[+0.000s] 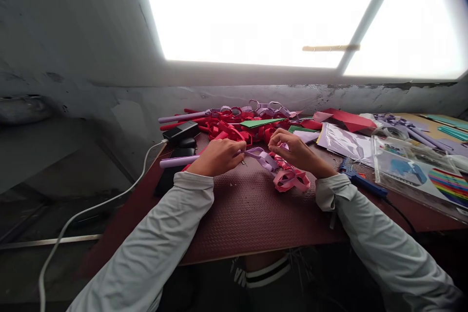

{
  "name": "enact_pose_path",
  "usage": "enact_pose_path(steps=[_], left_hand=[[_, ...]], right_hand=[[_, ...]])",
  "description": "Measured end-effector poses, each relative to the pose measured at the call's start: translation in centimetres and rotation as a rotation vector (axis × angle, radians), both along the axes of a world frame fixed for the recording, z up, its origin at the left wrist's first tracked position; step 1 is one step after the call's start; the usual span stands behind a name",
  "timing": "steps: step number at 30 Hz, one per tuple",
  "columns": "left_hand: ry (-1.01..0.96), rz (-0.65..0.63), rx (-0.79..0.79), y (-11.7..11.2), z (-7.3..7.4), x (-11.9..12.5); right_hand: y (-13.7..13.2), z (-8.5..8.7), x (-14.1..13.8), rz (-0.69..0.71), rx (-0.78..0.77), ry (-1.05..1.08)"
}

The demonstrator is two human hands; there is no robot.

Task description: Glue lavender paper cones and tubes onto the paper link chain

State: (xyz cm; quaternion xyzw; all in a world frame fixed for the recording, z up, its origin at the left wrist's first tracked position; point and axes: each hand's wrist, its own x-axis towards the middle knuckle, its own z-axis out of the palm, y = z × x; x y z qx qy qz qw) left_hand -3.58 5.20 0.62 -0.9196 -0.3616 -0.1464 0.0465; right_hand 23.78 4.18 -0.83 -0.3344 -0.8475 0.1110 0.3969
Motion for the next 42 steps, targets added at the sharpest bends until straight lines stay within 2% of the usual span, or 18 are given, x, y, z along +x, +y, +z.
enact_pose_path(steps=[9, 19, 26, 29, 33, 35, 37, 39, 42], left_hand=[[-0.008, -0.04, -0.02, 0.2, -0.1, 0.1], [-0.008, -0.036, -0.03, 0.3, 0.0, 0.1], [0.011, -0.035, -0.035, 0.3, -0.4, 0.4], [0.04, -0.024, -0.024, -0.1, -0.7, 1.3], [0.111, -0.046, -0.041, -0.7, -1.0, 2.3], [0.118, -0.053, -0.048, -0.8, -1.1, 2.4], [0.11, -0.043, -0.049, -0.7, -1.1, 2.2], [0.105, -0.031, -0.052, -0.6, -1.2, 2.0], [0.115, -0.017, -0.067, -0.6, -1.0, 1.8]], right_hand=[[0.1, -0.3, 0.0, -0.025, -0.002, -0.085], [-0.1, -0.2, -0.1, -0.04, -0.031, -0.054], [0.2, -0.4, 0.3, -0.045, 0.081, -0.043], [0.0, 0.6, 0.3, -0.13, 0.213, -0.004], [-2.2, 3.8, 0.9, -0.285, 0.326, 0.079], [-4.3, 5.2, 2.6, -0.378, 0.33, 0.054], [-6.8, 5.5, 5.7, -0.479, 0.261, -0.04], [-9.0, 4.2, 10.0, -0.624, 0.164, -0.184], [-11.0, 0.1, 16.8, -0.814, -0.094, -0.371]])
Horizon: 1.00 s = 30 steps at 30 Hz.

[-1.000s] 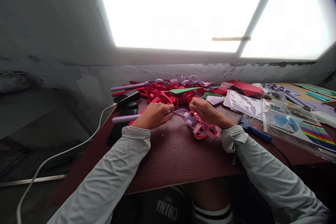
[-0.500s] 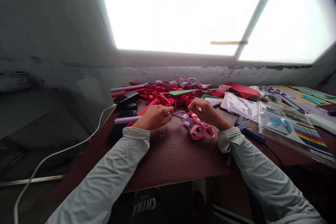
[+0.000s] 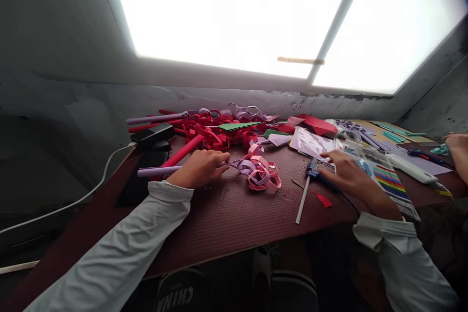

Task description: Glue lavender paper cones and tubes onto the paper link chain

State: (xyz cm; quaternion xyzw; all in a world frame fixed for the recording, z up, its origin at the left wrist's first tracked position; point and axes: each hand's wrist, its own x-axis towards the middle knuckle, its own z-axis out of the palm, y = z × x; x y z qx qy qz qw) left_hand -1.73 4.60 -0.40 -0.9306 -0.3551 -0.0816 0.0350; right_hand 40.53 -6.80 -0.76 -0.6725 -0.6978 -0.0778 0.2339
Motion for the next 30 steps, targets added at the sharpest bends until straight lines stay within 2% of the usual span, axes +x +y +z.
enact_pose_path(steps=[2, 4, 7, 11, 17, 19, 21, 22, 24, 26, 28, 30], left_hand=[[0.001, 0.008, -0.018, -0.3, 0.2, 0.0], [-0.012, 0.014, -0.044, -0.7, 0.4, 0.0], [-0.025, 0.017, -0.081, -1.4, 0.5, -0.5], [-0.042, -0.003, -0.117, -2.1, -0.1, -1.7], [-0.184, -0.042, -0.266, -2.3, -1.1, -2.5], [-0.23, -0.053, -0.324, -2.2, -1.1, -2.6], [-0.248, -0.06, -0.375, -2.1, -1.2, -2.8], [-0.25, -0.061, -0.394, -2.1, -1.3, -2.9], [-0.252, -0.059, -0.412, -2.0, -1.4, -3.0], [-0.25, -0.051, -0.413, -1.9, -1.7, -3.0], [-0.239, -0.054, -0.417, -2.0, -1.8, -3.0], [-0.252, -0.045, -0.393, -2.1, -1.7, -3.0]], right_hand=[[-0.2, -2.8, 3.3, -0.025, -0.166, 0.019], [0.0, -4.7, 4.9, 0.011, -0.257, 0.071], [0.0, -5.1, 4.9, 0.051, -0.244, 0.106], [-1.4, -4.0, 3.3, 0.102, -0.156, 0.035], [-1.8, -3.5, 2.3, 0.057, 0.003, -0.067], [-1.2, -2.7, 1.5, 0.042, 0.122, 0.04], [-0.6, -1.3, -0.1, 0.01, 0.222, 0.298], [-0.3, -0.4, -1.2, 0.002, 0.219, 0.478], [0.7, 1.4, -4.0, 0.034, 0.084, 0.819], [2.1, 2.9, -7.3, 0.15, -0.09, 1.051], [3.9, 3.7, -10.3, 0.282, -0.252, 1.163], [5.8, 3.6, -12.6, 0.34, -0.354, 1.171]])
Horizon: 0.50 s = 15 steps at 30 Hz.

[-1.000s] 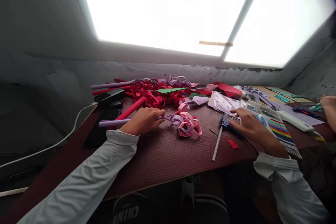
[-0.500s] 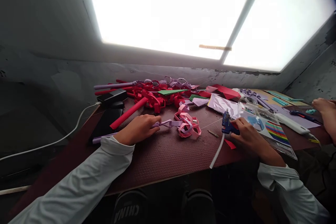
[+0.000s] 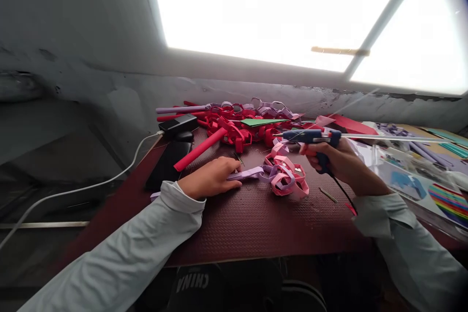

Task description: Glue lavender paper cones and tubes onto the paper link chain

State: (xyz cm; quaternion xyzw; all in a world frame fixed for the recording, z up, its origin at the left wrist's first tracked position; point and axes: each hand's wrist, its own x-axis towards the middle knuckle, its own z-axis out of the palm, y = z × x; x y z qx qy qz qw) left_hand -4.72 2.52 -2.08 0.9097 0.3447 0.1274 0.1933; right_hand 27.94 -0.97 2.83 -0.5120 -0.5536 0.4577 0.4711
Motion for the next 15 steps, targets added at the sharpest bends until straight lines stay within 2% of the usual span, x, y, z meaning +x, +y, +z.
enact_pose_path(steps=[4, 7, 10, 15], left_hand=[[-0.21, 0.144, 0.138, -0.3, 1.0, 0.3], [-0.389, 0.217, 0.207, -0.5, 1.2, 1.1], [-0.421, 0.209, 0.181, -0.5, 0.4, 2.4], [-0.492, 0.154, 0.144, -0.7, -0.6, 3.9]], right_hand=[[2.5, -2.0, -1.9, 0.039, -0.012, -0.051], [2.7, -3.5, -2.0, 0.044, 0.025, 0.003], [2.0, -3.9, -2.2, 0.081, 0.047, 0.097], [0.7, -3.6, -3.5, 0.127, 0.033, 0.114]])
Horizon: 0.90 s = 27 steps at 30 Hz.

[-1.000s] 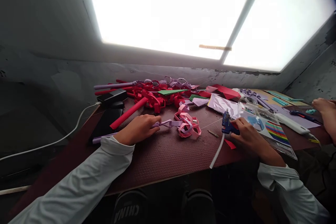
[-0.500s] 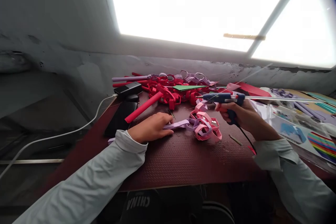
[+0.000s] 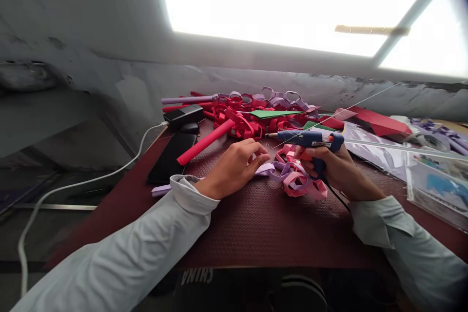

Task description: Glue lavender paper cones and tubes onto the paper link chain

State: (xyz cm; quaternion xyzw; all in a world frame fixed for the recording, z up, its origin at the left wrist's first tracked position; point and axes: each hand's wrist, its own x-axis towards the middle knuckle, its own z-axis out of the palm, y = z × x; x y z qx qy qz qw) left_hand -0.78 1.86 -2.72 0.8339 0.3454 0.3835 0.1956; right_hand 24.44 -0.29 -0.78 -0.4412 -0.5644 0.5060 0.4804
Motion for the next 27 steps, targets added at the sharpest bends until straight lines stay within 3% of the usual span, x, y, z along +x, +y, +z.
enact_pose_path(steps=[4, 9, 12, 18, 20, 27], left_hand=[[0.031, -0.048, 0.059, -0.1, 0.6, -0.3], [0.089, -0.044, 0.123, 1.0, 2.1, -2.7], [0.056, 0.177, 0.196, 2.3, 3.3, -5.2], [0.063, 0.883, 0.208, 5.3, 4.6, -11.8], [0.132, 0.996, 0.195, 6.1, 4.3, -13.7], [0.236, 1.185, 0.063, 7.3, 3.3, -19.0]], right_hand=[[-0.3, -0.2, -0.4, 0.012, 0.007, 0.018], [1.1, 0.4, 1.6, -0.118, 0.098, 0.162], [2.3, 0.9, 3.5, -0.222, 0.141, 0.263], [3.3, -0.1, 4.4, -0.234, 0.101, 0.268], [3.1, -0.5, 3.9, -0.201, 0.084, 0.273], [2.4, -0.9, 3.2, -0.136, 0.049, 0.218]])
